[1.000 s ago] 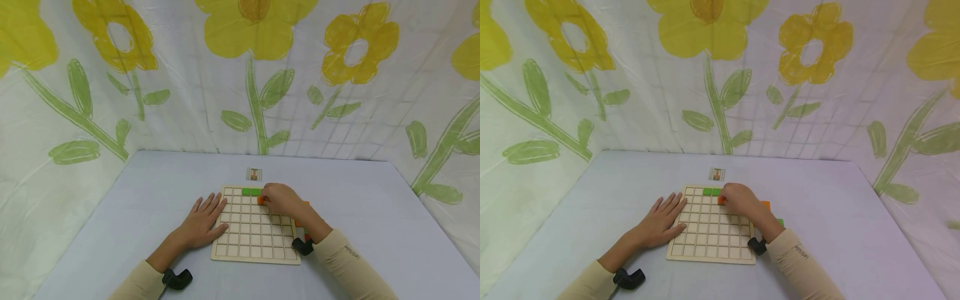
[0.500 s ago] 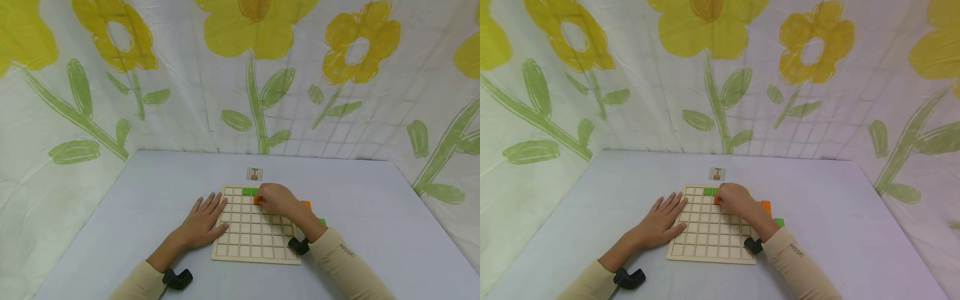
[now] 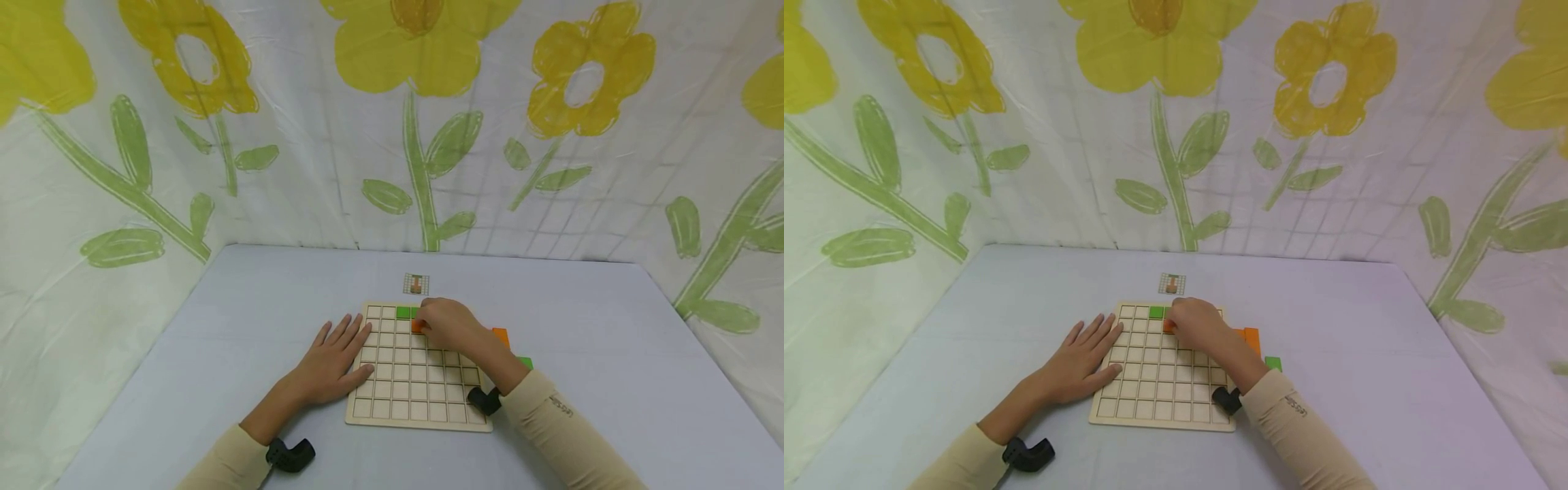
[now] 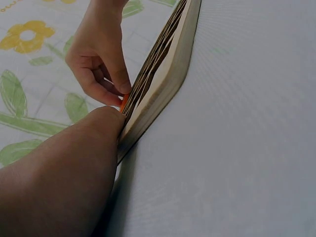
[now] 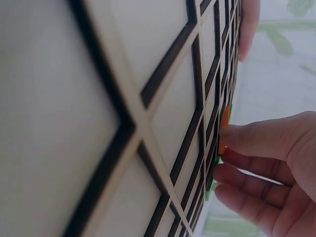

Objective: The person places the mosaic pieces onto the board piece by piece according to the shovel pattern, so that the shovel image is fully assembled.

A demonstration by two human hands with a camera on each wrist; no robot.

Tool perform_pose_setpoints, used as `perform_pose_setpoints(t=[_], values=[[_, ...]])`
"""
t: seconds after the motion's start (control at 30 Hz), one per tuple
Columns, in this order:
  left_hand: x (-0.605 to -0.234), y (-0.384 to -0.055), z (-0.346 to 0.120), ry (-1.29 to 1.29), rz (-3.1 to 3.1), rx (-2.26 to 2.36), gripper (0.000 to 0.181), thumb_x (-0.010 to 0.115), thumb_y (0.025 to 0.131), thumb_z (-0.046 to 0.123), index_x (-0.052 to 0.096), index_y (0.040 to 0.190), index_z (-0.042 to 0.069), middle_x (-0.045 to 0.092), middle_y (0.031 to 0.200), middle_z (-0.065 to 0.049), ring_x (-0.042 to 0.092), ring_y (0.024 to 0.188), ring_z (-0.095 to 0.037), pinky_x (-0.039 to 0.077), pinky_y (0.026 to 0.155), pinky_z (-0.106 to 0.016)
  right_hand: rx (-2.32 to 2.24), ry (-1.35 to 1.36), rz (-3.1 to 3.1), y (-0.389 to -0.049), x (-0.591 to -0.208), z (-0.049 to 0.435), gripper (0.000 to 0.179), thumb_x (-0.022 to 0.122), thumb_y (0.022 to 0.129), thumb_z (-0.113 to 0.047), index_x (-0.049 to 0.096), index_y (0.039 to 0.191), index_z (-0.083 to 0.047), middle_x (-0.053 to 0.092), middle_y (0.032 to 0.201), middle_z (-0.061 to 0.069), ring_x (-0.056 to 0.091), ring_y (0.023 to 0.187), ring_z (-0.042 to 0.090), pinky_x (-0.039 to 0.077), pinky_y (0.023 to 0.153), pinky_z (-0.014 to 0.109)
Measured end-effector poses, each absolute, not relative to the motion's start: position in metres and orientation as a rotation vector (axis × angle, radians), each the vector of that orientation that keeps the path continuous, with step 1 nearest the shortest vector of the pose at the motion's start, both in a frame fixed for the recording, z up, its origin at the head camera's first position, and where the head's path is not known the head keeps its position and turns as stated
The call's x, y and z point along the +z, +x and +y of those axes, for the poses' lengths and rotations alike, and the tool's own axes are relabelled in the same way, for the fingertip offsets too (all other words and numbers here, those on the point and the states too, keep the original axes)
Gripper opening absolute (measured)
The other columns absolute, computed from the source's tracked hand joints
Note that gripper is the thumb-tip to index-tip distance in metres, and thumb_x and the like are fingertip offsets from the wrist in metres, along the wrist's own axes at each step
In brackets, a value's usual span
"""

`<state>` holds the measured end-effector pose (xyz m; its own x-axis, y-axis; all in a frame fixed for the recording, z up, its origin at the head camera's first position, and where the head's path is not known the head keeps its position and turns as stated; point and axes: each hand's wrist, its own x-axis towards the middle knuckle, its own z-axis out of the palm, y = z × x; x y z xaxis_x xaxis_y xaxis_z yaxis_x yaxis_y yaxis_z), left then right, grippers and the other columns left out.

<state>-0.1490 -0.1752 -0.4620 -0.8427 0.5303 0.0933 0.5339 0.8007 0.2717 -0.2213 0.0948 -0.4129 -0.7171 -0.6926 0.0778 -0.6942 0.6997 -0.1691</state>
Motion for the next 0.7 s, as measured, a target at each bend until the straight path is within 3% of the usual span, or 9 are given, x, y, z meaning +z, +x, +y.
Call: perform_pose_setpoints(t=[0.2, 0.4, 0.5, 0.7], values=[[-0.459, -0.148, -0.175, -0.879, -2.977, -0.454, 0.077, 0.041, 0.103, 0.054, 0.023, 0.160, 0.006, 0.017, 0.165, -0.016, 0.012, 0.151, -0.036, 0.006, 0.117, -0.059, 0.369, 1.196, -2.875, -0.220, -0.412, 0.094, 0.014, 0.072, 0.090, 0.002, 0.077, 0.086, -0.011, 0.067, 0.088, 0.002, 0.064, 0.082, 0.019, 0.053, 0.070, 0.030], [-0.459, -0.148, -0.175, -0.873, -2.983, -0.441, 0.077, 0.041, 0.103, 0.054, 0.022, 0.160, 0.007, 0.016, 0.165, -0.015, 0.011, 0.151, -0.034, 0.006, 0.117, -0.058, 0.353, 1.198, -2.890, -0.215, -0.412, 0.096, 0.018, 0.069, 0.091, 0.003, 0.073, 0.080, -0.011, 0.062, 0.083, 0.001, 0.053, 0.070, 0.015, 0.043, 0.059, 0.028], [-0.459, -0.148, -0.175, -0.874, -2.984, -0.428, 0.077, 0.040, 0.103, 0.055, 0.021, 0.160, 0.007, 0.016, 0.165, -0.015, 0.010, 0.152, -0.034, 0.006, 0.117, -0.058, 0.354, 1.216, -2.870, -0.210, -0.410, 0.099, 0.014, 0.070, 0.091, 0.003, 0.076, 0.085, -0.009, 0.067, 0.089, 0.004, 0.062, 0.077, 0.018, 0.050, 0.063, 0.028], [-0.460, -0.148, -0.175, -0.871, -2.987, -0.424, 0.077, 0.039, 0.103, 0.056, 0.021, 0.160, 0.008, 0.015, 0.165, -0.014, 0.010, 0.152, -0.033, 0.007, 0.117, -0.058, 0.400, 1.320, -2.811, -0.196, -0.412, 0.115, 0.020, 0.069, 0.092, 0.001, 0.070, 0.078, -0.013, 0.070, 0.088, -0.001, 0.062, 0.077, 0.016, 0.051, 0.067, 0.028]])
